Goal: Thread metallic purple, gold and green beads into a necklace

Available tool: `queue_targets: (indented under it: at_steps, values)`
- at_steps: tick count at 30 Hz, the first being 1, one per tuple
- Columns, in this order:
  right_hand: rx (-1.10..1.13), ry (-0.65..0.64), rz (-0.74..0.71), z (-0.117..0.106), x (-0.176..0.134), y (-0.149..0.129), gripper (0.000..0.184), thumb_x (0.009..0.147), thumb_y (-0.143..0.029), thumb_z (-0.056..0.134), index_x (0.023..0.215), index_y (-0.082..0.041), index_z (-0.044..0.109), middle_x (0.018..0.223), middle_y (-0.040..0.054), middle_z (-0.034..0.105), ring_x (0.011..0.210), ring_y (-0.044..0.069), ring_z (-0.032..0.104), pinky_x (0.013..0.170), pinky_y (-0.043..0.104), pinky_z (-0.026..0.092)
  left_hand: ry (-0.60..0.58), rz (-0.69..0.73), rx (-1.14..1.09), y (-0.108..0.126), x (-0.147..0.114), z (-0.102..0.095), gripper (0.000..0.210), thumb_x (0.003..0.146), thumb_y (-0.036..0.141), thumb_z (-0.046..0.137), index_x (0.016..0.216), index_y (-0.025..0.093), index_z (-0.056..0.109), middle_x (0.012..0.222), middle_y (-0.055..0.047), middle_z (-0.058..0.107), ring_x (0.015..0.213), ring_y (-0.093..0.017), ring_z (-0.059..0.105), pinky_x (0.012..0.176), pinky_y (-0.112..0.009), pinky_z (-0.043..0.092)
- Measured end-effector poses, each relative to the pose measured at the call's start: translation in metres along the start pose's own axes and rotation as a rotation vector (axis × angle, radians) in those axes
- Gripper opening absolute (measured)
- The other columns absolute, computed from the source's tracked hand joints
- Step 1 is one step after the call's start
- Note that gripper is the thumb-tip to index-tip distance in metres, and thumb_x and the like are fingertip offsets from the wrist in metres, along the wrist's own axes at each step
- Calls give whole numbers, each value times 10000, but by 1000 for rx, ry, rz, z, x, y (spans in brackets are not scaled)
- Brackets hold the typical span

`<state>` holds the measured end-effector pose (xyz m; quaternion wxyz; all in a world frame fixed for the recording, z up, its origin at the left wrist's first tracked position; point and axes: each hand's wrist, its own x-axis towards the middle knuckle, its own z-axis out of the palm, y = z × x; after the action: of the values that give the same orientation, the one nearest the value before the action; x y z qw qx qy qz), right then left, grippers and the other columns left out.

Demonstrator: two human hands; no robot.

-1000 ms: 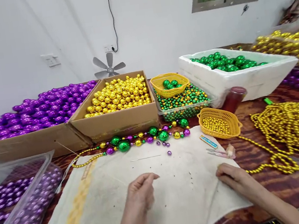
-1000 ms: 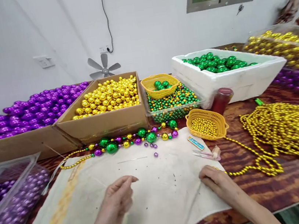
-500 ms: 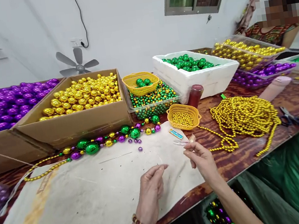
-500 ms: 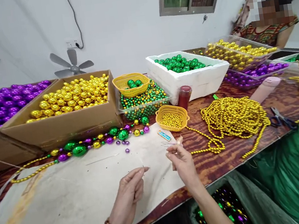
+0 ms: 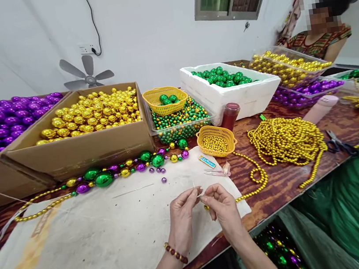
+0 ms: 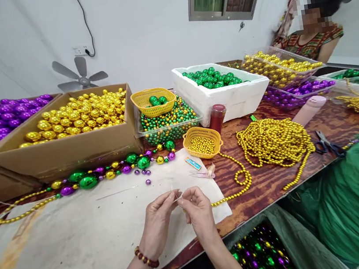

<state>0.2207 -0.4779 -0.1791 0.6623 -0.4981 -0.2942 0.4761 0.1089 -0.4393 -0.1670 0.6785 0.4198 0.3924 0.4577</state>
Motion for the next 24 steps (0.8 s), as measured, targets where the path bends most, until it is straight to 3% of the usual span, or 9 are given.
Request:
queue_targets:
  at_steps: [7, 13, 19, 24]
  values:
    - [-7, -19, 17, -1, -5, 3, 224, 785, -319, 730, 791, -185, 550, 659, -80, 538, 375, 2, 357, 351, 138, 238, -69, 11, 13, -2, -3, 0, 213, 788, 324, 713, 919, 172, 784, 957, -110, 743, 913, -231, 647, 854, -337, 491]
    - [-50, -54, 28, -9, -7, 4, 259, 778, -371, 736, 797, -188, 553, 663, -72, 555, 372, 18, 424, 367, 151, 293, -132, 131, 252, 11, -8, -3, 197, 850, 324, 632, 927, 225, 784, 951, -68, 734, 905, -220, 646, 840, -291, 467]
    - [-204, -105, 31, -26, -6, 5, 251, 784, -398, 714, 868, -188, 605, 713, -26, 637, 400, 56, 508, 381, 164, 344, -152, 130, 346, 12, -5, -7, 218, 871, 344, 596, 883, 208, 765, 892, -67, 727, 886, -230, 645, 823, -301, 464]
    - [-392, -124, -39, -29, -9, 5, 171, 841, -366, 661, 906, -208, 665, 745, -29, 597, 448, 65, 460, 415, 191, 365, -190, 106, 338, 11, -2, -5, 233, 882, 345, 568, 796, 190, 720, 834, -57, 708, 850, -218, 629, 797, -293, 459]
